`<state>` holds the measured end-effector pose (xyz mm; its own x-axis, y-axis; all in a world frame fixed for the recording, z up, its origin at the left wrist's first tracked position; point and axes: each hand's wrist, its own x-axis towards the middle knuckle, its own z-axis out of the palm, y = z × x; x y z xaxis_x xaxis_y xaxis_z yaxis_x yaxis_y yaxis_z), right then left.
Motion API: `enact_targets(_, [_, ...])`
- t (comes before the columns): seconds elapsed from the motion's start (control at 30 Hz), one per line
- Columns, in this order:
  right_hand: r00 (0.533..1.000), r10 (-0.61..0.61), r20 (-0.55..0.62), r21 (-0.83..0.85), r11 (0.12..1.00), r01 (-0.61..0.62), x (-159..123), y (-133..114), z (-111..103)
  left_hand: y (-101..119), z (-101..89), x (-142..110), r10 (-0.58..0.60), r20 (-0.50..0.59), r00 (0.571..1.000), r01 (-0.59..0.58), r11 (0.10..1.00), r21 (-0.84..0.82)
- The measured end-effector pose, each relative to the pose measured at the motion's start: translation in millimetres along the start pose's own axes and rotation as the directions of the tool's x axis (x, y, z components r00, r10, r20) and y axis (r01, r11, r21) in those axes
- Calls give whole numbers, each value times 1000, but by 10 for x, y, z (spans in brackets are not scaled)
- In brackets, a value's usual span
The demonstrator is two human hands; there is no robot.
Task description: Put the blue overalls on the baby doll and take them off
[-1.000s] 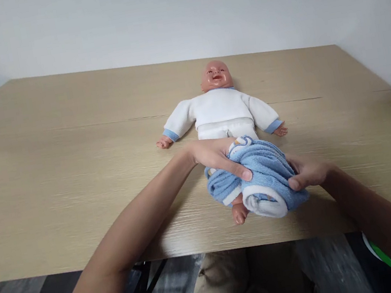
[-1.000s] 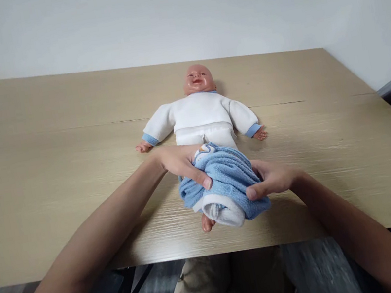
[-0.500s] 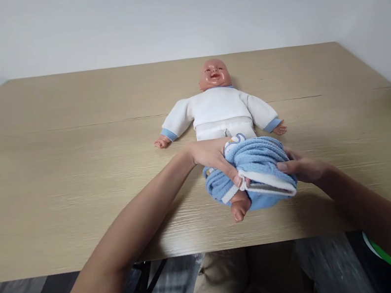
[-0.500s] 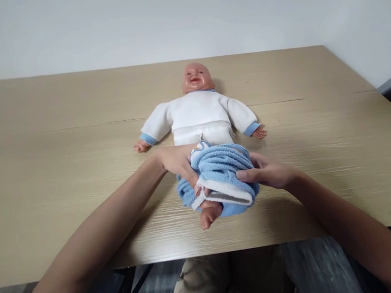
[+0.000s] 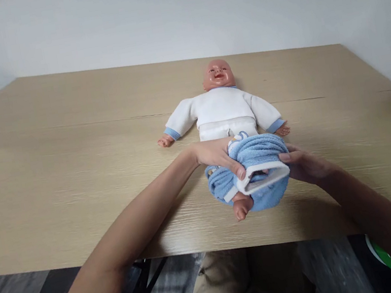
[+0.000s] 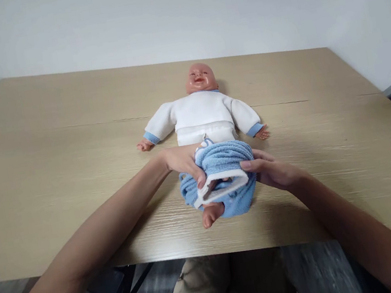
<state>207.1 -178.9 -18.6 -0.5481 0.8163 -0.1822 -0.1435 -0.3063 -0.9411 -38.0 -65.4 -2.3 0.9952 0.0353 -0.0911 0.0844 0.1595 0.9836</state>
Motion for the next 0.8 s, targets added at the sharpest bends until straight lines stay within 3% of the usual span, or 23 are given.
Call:
enact_targets(0.1, [998, -10, 57, 33, 999, 8, 13, -29, 15, -4, 4, -18, 29, -34, 999, -28, 999, 30])
enact_targets(0.23, [997, -51, 60, -94, 994, 57, 20, -68, 13, 4, -1, -42, 29, -73, 997, -25, 998, 54])
enact_targets(0.43, [982, -136, -128, -357, 930, 82, 18, -56, 41, 12, 4, -11, 39, -84, 996, -32, 996, 86])
enact_targets(0.6, [882, -340, -327, -481, 863, 155, 64, -23, 103, 22, 44, -2, 77, -200, 977, -31, 973, 227])
enact_targets(0.7, [857, -310, -412, -441, 891, 110, -25, 3, 251, 45, 74, 0, 91, -241, 966, -15, 954, 299])
enact_targets(0.8, [824, -220, -522, -364, 931, 18, -270, 133, 537, 98, 142, 14, 116, -214, 970, -35, 937, 348])
